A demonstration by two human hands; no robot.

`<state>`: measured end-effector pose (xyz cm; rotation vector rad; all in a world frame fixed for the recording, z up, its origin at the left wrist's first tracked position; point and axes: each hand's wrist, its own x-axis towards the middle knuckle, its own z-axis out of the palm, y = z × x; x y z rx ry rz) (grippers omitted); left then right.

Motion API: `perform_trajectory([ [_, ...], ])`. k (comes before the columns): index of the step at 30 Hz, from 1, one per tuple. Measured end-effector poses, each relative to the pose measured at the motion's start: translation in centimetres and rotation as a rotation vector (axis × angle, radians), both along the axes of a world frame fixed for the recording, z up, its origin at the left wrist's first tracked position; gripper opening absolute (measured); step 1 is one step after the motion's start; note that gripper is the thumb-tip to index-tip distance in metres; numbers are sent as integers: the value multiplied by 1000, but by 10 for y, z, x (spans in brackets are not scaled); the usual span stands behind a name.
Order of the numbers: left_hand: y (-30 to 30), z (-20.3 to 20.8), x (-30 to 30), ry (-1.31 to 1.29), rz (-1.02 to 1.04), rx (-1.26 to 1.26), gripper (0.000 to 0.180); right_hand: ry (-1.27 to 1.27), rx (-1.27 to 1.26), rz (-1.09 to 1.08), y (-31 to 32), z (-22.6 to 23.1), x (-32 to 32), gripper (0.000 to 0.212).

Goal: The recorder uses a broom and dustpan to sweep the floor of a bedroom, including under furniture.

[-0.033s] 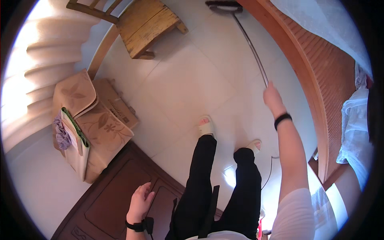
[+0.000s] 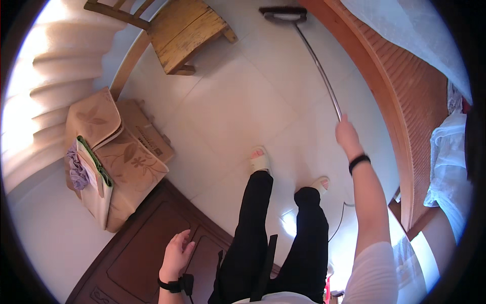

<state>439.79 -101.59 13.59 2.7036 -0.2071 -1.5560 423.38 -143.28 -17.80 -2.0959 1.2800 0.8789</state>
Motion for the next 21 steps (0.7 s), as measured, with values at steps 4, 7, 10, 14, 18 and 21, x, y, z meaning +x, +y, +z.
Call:
perform_trajectory([
  [4,7,-5,19,23,14,-34,34,187,-6,96,47,70,-111,42],
  [7,4,-7,30,50,-2,-35,34,195,112,3,77,135,-176,28],
  [10,2,-7,32,47,4,-31,34,-57,253,-337,81,173,-225,14],
  [14,6,-2,38,14,-23,-48,34,-47,261,-381,76,173,-193,22],
  [18,1,7,36,-2,-92,-35,34,-225,181,-158,70,118,-75,25],
  [21,-14,7,18,-1,-109,-72,34,-170,52,20,48,82,-42,26],
])
